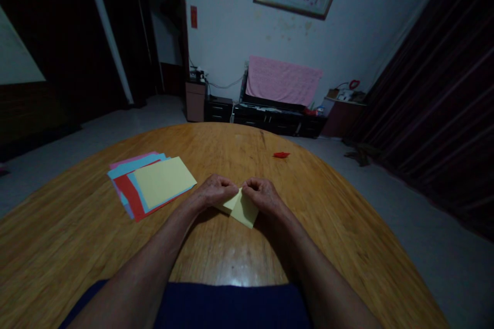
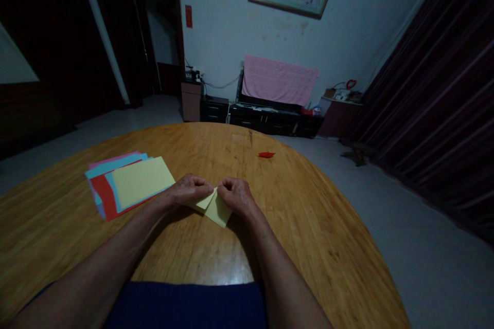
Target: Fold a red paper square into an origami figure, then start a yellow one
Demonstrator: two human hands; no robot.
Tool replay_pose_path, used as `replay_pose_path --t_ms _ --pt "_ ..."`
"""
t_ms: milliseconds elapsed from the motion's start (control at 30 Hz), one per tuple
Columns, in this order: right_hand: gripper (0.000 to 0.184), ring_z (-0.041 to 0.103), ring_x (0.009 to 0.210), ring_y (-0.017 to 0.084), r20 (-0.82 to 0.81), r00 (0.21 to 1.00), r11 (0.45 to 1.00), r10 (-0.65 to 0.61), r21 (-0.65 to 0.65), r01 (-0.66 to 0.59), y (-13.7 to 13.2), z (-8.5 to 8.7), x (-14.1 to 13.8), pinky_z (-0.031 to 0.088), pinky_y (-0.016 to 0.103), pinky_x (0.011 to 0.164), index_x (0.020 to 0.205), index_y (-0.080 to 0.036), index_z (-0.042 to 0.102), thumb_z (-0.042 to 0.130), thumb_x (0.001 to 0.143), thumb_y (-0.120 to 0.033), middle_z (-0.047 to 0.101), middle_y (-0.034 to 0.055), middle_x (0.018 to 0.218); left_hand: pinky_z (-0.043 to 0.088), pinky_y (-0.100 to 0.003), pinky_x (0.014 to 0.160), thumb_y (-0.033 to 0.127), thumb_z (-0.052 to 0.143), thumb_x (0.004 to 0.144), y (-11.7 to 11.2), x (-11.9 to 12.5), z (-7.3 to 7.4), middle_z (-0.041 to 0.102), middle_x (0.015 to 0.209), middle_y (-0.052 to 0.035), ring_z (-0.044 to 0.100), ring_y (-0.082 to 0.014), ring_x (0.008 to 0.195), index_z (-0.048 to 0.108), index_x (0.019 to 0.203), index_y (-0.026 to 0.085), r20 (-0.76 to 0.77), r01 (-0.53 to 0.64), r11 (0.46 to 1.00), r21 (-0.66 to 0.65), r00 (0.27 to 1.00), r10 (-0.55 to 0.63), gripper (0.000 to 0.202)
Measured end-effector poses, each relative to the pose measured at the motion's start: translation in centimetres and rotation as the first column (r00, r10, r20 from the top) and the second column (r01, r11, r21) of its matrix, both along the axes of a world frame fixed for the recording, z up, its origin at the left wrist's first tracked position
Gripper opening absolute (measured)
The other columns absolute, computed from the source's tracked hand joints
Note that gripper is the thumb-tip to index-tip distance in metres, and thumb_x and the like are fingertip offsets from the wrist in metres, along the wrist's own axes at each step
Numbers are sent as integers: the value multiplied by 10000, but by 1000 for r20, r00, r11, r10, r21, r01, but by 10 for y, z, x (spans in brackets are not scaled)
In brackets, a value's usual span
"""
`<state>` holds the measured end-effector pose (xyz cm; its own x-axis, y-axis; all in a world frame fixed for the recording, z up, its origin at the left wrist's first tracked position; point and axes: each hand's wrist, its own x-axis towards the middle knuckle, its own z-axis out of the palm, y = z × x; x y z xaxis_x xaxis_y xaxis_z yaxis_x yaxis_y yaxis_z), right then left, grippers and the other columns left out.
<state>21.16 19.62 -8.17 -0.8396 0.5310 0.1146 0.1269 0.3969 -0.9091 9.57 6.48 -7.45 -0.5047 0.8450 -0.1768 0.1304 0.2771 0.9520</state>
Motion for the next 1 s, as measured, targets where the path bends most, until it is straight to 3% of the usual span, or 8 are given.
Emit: replay_pose_path --t_ms 267,500,733,1000 --pt "76 476 491 88 75 997 987 4 -159 8 -7 12 3 337 200 464 699 -152 625 567 715 -199 549 -20 571 323 -236 443 318 639 685 -3 1 -1 514 521 23 448 -95 459 603 629 155 184 -7 997 71 983 -7 176" --pt "202 444 466 75 140 990 994 0 -110 15 -9 19 4 294 197 441 627 -147 594 570 790 -264 507 -27 535 291 -233 432 319 668 681 -4 -4 -1 521 512 26 444 -87 437 589 642 146 241 42 996 77 969 -60 194" --pt "274 391 422 58 234 972 984 18 -176 24 -19 39 9 260 197 412 555 -158 520 554 823 -203 447 -47 477 233 -235 426 362 691 679 -9 -10 4 488 487 30 400 -70 410 564 593 136 327 154 987 38 932 -157 273" --pt "273 386 402 56 330 944 981 7 -184 57 -20 43 8 257 197 396 552 -156 530 555 823 -166 459 -43 469 259 -242 445 352 717 662 -9 -11 -1 516 507 22 417 -80 427 596 618 137 340 147 989 23 929 -146 251"
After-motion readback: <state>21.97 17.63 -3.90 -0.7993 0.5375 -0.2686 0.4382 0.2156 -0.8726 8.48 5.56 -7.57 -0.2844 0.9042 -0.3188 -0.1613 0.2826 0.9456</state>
